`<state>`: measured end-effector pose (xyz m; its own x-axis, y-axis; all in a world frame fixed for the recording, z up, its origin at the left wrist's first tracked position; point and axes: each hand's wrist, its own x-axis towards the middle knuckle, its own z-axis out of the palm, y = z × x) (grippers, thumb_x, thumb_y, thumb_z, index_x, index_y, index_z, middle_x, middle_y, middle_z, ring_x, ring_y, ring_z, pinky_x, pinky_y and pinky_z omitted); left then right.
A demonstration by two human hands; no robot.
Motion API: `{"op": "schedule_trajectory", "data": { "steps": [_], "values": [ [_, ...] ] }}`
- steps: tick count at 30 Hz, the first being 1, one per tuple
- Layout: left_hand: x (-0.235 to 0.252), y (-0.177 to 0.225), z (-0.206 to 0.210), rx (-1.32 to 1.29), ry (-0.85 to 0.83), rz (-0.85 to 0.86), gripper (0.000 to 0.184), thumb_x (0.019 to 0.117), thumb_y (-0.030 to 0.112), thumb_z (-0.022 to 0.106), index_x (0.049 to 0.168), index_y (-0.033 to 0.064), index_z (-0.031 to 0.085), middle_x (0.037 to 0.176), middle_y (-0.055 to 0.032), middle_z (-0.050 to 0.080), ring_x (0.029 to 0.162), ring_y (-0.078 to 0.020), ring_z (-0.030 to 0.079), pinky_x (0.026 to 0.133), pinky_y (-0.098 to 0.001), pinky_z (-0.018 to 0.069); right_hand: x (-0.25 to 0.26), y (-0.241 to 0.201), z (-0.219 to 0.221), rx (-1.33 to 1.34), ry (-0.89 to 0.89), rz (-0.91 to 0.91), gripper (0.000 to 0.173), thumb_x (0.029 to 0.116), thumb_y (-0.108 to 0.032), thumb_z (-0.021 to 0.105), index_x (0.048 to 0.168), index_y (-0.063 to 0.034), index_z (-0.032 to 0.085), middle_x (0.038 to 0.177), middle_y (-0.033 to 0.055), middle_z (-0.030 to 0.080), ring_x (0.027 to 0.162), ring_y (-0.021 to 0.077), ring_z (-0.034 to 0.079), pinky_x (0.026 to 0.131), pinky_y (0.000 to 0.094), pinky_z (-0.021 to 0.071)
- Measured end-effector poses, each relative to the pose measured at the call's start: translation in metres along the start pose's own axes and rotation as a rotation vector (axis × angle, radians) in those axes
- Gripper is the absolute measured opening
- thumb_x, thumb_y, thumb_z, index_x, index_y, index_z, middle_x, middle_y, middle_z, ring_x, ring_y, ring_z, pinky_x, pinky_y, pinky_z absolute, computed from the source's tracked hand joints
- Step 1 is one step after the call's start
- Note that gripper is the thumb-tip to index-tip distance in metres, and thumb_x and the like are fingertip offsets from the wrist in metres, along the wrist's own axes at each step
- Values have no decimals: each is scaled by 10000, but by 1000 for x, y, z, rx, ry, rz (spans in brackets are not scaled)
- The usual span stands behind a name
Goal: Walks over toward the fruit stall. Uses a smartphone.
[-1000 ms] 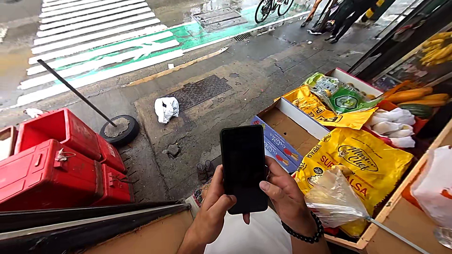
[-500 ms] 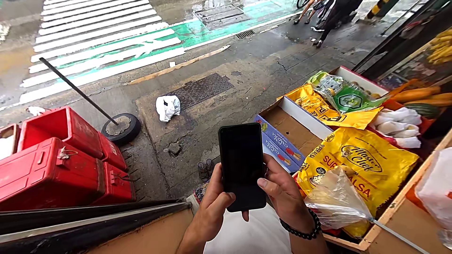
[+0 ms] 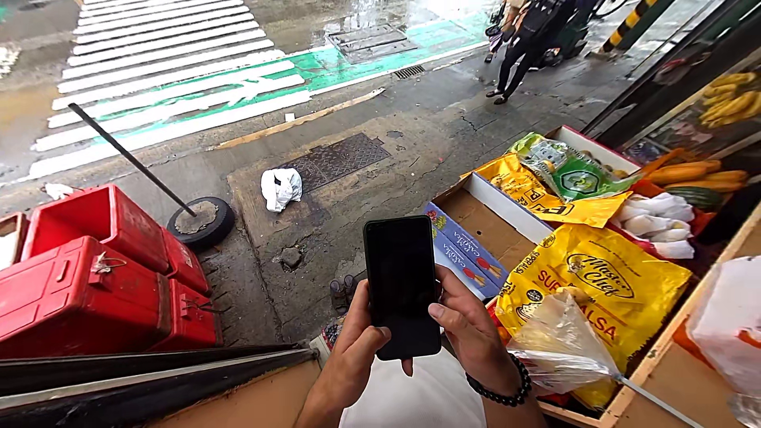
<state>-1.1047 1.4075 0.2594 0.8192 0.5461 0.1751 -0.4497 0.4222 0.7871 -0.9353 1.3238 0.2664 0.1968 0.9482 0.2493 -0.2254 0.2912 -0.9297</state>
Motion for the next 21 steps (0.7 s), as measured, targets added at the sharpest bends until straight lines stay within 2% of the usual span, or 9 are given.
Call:
{"op": "schedule_trajectory", "data": {
  "steps": [3,6,12,21],
  "values": [
    [0,-1,0,-14,-13,6,504,949,71,445,1421,138,283,1259,-44,623,939,-178,714,659,-338,627,-1,0,0,-6,7,-3,512,1033,-182,441,1456,80,315,1278,65,621,1136,126,652,917,315,596],
    [0,-1,0,-5,-16,1,509,942,69,440,1422,135,282,1258,-42,624,948,-177,713,659,-339,628,-2,1,-2,-17,0,-18,531,1050,-219,435,1460,95,309,1298,80,612,1160,124,635,960,307,568],
    [0,-2,1,-13,-15,-2,487,950,73,446,1408,136,292,1246,-42,629,937,-178,715,649,-337,626,-4,-1,-1,-39,16,-14,522,1037,-179,420,1460,106,308,1309,94,608,1176,128,626,1002,306,542],
    [-1,-2,1,-4,-17,-13,496,949,66,435,1417,136,286,1258,-39,626,959,-179,713,658,-341,628,-5,-1,-1,-28,21,-14,528,1038,-177,433,1458,114,301,1308,102,606,1181,135,625,1005,311,541]
  ]
}}
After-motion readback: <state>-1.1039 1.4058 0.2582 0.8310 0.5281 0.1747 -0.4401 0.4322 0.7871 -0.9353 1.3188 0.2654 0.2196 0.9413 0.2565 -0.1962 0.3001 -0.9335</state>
